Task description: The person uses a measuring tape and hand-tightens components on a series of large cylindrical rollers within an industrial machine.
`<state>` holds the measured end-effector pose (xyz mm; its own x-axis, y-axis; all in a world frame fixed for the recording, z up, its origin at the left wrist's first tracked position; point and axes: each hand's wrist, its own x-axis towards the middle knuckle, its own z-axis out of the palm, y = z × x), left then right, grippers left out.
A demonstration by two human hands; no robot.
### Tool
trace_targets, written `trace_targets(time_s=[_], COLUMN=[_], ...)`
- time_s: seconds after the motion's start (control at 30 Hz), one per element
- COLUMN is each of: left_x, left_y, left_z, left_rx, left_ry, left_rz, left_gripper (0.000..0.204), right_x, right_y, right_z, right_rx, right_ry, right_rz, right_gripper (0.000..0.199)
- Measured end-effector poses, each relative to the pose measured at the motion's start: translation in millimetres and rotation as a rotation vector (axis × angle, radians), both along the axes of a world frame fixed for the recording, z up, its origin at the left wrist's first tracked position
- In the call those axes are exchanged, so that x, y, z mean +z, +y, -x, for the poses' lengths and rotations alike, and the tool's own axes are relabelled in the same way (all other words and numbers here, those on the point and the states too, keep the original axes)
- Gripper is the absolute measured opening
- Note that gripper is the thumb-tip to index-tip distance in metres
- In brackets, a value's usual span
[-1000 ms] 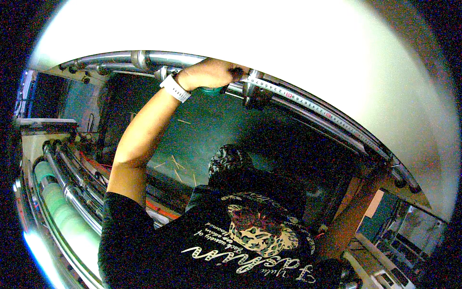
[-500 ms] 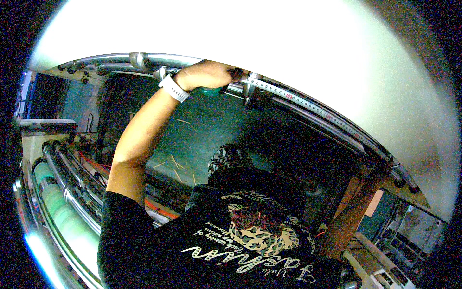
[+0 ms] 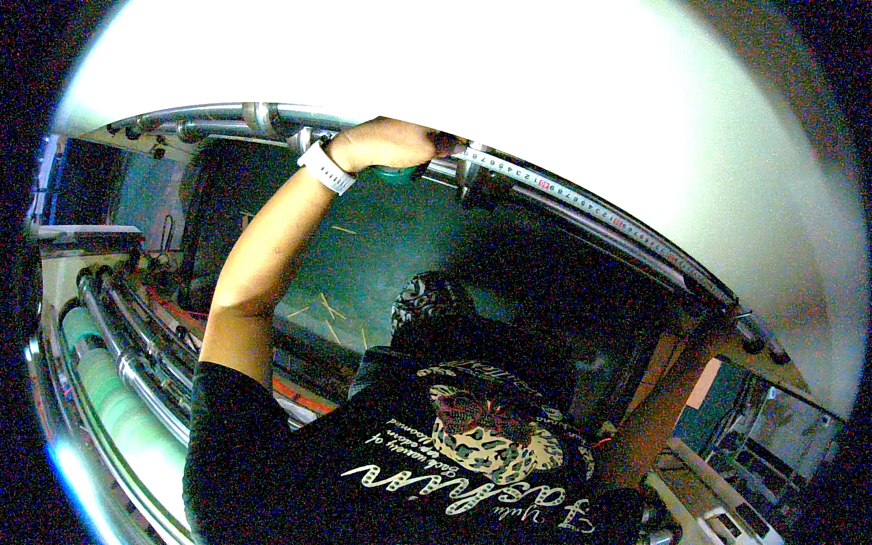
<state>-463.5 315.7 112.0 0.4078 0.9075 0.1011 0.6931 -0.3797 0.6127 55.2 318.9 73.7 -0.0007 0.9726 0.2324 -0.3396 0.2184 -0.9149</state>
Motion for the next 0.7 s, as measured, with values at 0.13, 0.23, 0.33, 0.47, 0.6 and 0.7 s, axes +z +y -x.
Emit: trace_targets(time_s=[0.13,0.23,0.33,0.47,0.6,0.7], left_x=[1.1,2.5,7.7,7.0,4.0,2.2], left_y=[-0.9,0.7,-1.1,-2.7,1.3,3.2], left_z=[-0.1,-1.7,-0.1,-1.3,-3.5,-5.0], left_rx=[0.013,-0.002,0.006,0.053,0.073,0.081], left_ry=[-0.017,-0.016,0.003,0.036,0.116,0.140], left_rz=[0.010,0.023,0.047,0.002,-0.064,-0.062], left_gripper=[0.014,0.015,0.015,0.016,0.016,0.017], right_x=[3.1,-18.0,-9.3,14.2,3.6,-11.8], right_y=[-1.3,23.6,9.6,-3.7,1.2,12.0], right_z=[6.9,-21.6,-14.1,18.7,5.5,-18.8], right_rx=[-0.093,-0.593,-0.164,0.123,-0.041,-0.269], right_ry=[-0.016,-0.181,-0.028,-0.040,-0.035,-0.072], right_rz=[0.061,0.281,0.100,-0.033,0.027,0.126], right_gripper=[0.036,0.036,0.037,0.038,0.038,0.038])
